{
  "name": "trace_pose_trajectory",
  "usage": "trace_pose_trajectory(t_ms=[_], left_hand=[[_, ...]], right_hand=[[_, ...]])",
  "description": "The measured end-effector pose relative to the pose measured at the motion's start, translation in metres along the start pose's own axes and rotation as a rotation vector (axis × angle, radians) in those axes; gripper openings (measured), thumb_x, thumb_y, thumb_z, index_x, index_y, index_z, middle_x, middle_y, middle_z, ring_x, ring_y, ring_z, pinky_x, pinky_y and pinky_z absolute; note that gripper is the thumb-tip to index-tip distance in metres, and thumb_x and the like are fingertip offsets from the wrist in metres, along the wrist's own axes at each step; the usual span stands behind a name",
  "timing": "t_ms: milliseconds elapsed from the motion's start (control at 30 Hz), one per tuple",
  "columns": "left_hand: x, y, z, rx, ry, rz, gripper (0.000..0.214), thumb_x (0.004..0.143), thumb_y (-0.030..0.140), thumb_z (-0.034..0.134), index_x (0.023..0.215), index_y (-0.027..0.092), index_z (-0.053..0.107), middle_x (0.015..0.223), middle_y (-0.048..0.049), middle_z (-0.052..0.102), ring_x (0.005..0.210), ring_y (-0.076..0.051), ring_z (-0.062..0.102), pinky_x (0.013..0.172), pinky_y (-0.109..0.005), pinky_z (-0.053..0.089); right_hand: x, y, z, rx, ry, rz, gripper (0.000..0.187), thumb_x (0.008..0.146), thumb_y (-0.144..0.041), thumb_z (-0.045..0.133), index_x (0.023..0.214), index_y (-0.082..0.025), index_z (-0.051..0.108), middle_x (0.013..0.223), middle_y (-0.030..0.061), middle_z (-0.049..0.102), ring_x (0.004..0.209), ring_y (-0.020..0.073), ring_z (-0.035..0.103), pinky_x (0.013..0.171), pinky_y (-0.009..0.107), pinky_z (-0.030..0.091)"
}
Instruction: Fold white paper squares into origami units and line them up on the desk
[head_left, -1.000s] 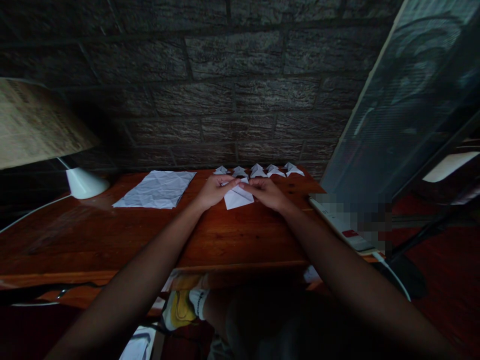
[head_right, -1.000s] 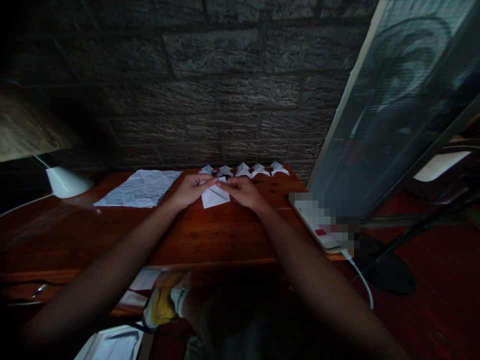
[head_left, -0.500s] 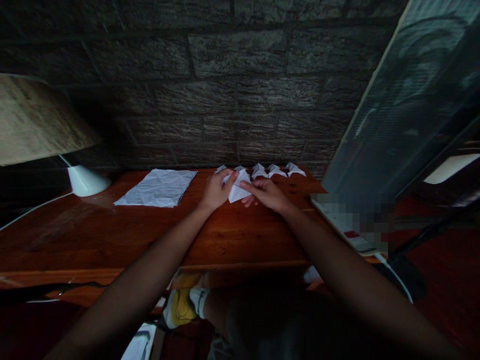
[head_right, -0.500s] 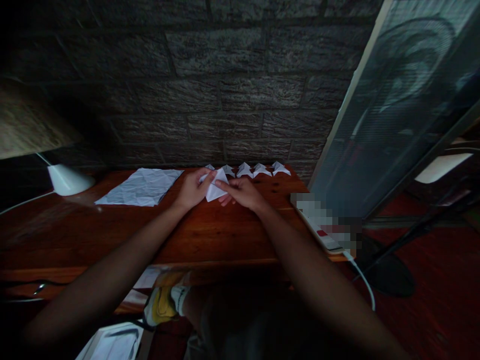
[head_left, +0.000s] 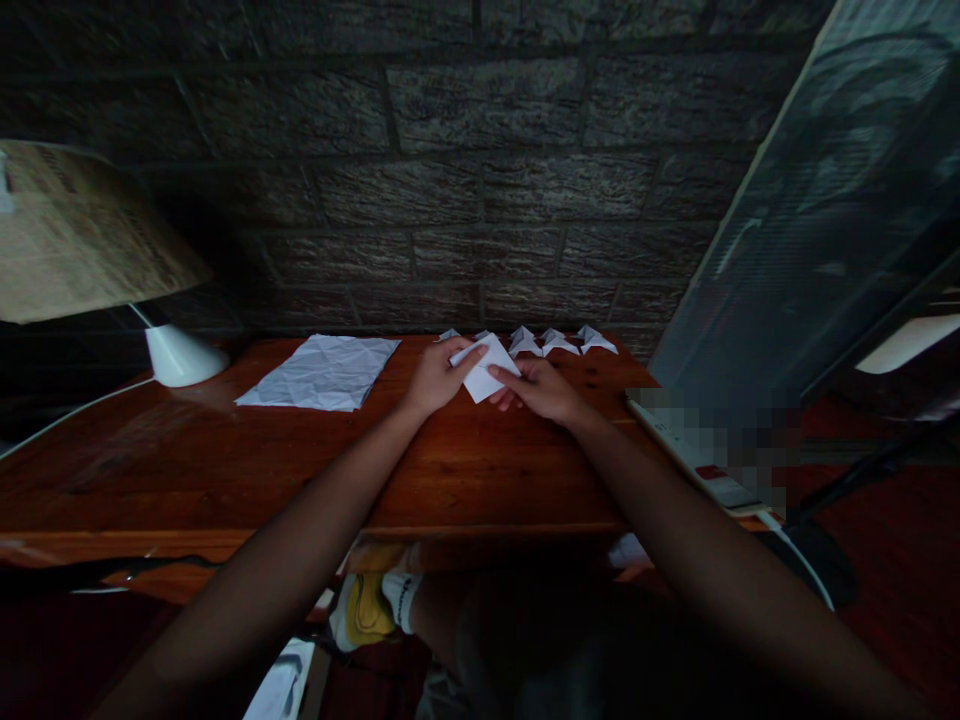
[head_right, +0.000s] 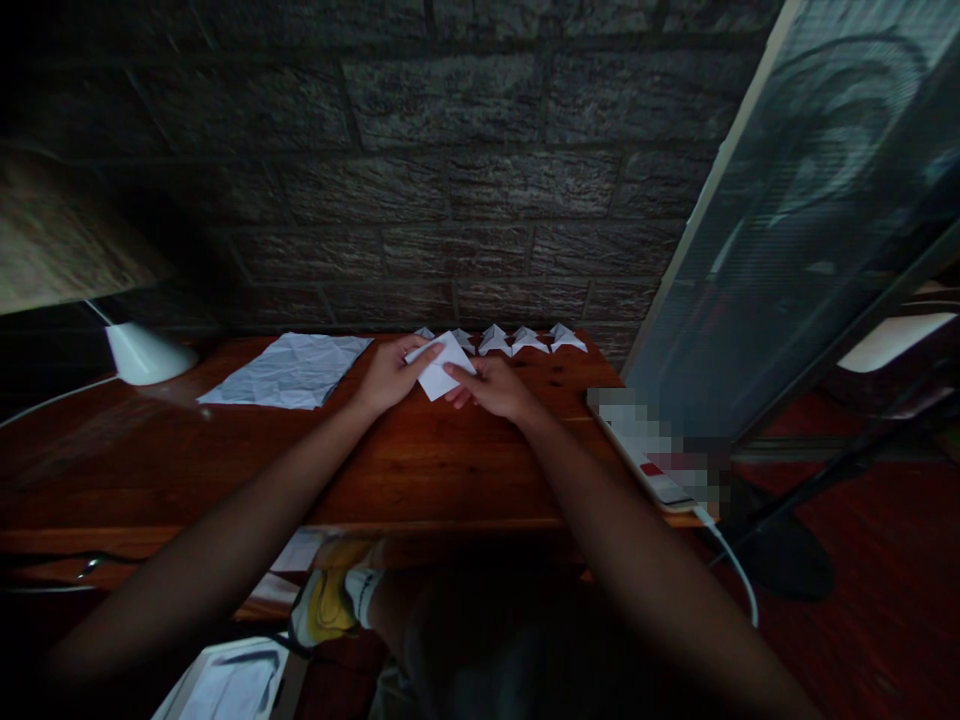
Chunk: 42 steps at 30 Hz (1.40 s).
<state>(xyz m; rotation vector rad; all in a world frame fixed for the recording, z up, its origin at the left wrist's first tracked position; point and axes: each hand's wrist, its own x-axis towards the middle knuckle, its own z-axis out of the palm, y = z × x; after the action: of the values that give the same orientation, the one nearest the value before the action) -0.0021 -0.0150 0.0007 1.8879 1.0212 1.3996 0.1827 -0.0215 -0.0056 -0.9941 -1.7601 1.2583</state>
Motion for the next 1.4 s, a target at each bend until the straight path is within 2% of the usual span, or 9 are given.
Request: trace_pose_trajectory(t_ms=[100, 200, 433, 533, 667, 767, 867, 1033, 1400], left_hand=[[0.0, 0.002, -0.002, -0.079, -0.072, -0.079, 0.034, 0.075, 0.05, 0.072, 0.076, 0.017, 0.069, 0.066, 0.0006, 0.063, 0.059, -0.013, 0.052, 0.056, -0.025, 0.039], [0.0, 0.002, -0.003, -0.18, -0.083, -0.145, 0.039, 0.07, 0.053, 0.076, 0.08, 0.016, 0.07, 0.067, 0.0006, 0.064, 0.059, -0.012, 0.052, 0.056, -0.025, 0.039], [0.006, -0.011, -0.001, -0.39, -0.075, -0.241, 0.054, 0.073, 0.068, 0.067, 0.068, 0.014, 0.063, 0.062, -0.001, 0.062, 0.055, -0.011, 0.051, 0.055, -0.026, 0.039], [0.006, -0.014, -0.003, -0.334, -0.096, -0.271, 0.057, 0.074, 0.071, 0.063, 0.066, 0.015, 0.063, 0.062, -0.002, 0.063, 0.055, -0.012, 0.052, 0.055, -0.026, 0.04], [0.005, -0.013, -0.008, -0.101, -0.122, -0.192, 0.053, 0.082, 0.065, 0.058, 0.064, 0.015, 0.064, 0.058, -0.0008, 0.06, 0.053, -0.012, 0.05, 0.052, -0.025, 0.037], [0.007, -0.012, -0.009, -0.103, -0.034, -0.089, 0.037, 0.082, 0.054, 0.065, 0.085, 0.017, 0.07, 0.065, -0.0006, 0.066, 0.057, -0.013, 0.055, 0.052, -0.024, 0.041], [0.009, -0.014, -0.009, -0.145, 0.051, -0.032, 0.036, 0.074, 0.041, 0.076, 0.102, 0.019, 0.07, 0.082, -0.0034, 0.073, 0.064, -0.013, 0.06, 0.054, -0.023, 0.045], [0.011, -0.02, -0.008, -0.157, 0.06, -0.038, 0.025, 0.07, 0.032, 0.078, 0.091, 0.018, 0.071, 0.087, -0.0049, 0.075, 0.067, -0.013, 0.063, 0.054, -0.023, 0.048], [0.008, -0.015, -0.008, -0.107, 0.03, -0.01, 0.017, 0.076, 0.028, 0.073, 0.088, 0.018, 0.066, 0.082, -0.0033, 0.072, 0.065, -0.012, 0.063, 0.051, -0.021, 0.048]], right_hand=[[0.0, -0.001, 0.001, -0.001, -0.051, 0.009, 0.038, 0.091, -0.05, 0.061, 0.08, -0.014, 0.067, 0.069, 0.0047, 0.074, 0.05, 0.009, 0.064, 0.044, 0.018, 0.039], [-0.001, -0.004, 0.002, 0.008, -0.074, 0.014, 0.043, 0.093, -0.054, 0.055, 0.081, -0.015, 0.067, 0.068, 0.0054, 0.074, 0.051, 0.0093, 0.064, 0.045, 0.019, 0.04], [-0.006, -0.01, 0.001, -0.043, -0.035, -0.099, 0.053, 0.089, -0.063, 0.053, 0.067, -0.016, 0.065, 0.057, 0.0024, 0.069, 0.044, 0.008, 0.055, 0.045, 0.021, 0.038], [-0.006, -0.008, -0.001, -0.071, -0.03, -0.09, 0.051, 0.088, -0.061, 0.056, 0.065, -0.016, 0.064, 0.056, 0.002, 0.068, 0.043, 0.0084, 0.055, 0.046, 0.021, 0.04], [-0.003, -0.005, -0.005, -0.07, 0.005, -0.063, 0.044, 0.087, -0.056, 0.062, 0.068, -0.016, 0.065, 0.06, 0.0026, 0.07, 0.045, 0.0097, 0.058, 0.048, 0.022, 0.044], [-0.001, -0.003, -0.006, -0.068, 0.112, -0.072, 0.044, 0.088, -0.055, 0.06, 0.071, -0.015, 0.068, 0.066, 0.0044, 0.073, 0.048, 0.0096, 0.06, 0.053, 0.023, 0.047], [0.0, -0.002, -0.007, -0.098, 0.208, -0.065, 0.045, 0.09, -0.054, 0.059, 0.069, -0.015, 0.068, 0.068, 0.0053, 0.073, 0.05, 0.01, 0.06, 0.057, 0.024, 0.048], [-0.001, -0.001, -0.007, -0.142, 0.226, -0.088, 0.046, 0.09, -0.056, 0.057, 0.069, -0.017, 0.068, 0.066, 0.0046, 0.072, 0.05, 0.0106, 0.059, 0.059, 0.025, 0.047], [-0.001, 0.0, -0.006, -0.156, 0.233, -0.084, 0.05, 0.088, -0.062, 0.055, 0.068, -0.017, 0.066, 0.066, 0.0045, 0.071, 0.05, 0.0112, 0.058, 0.056, 0.025, 0.045]])
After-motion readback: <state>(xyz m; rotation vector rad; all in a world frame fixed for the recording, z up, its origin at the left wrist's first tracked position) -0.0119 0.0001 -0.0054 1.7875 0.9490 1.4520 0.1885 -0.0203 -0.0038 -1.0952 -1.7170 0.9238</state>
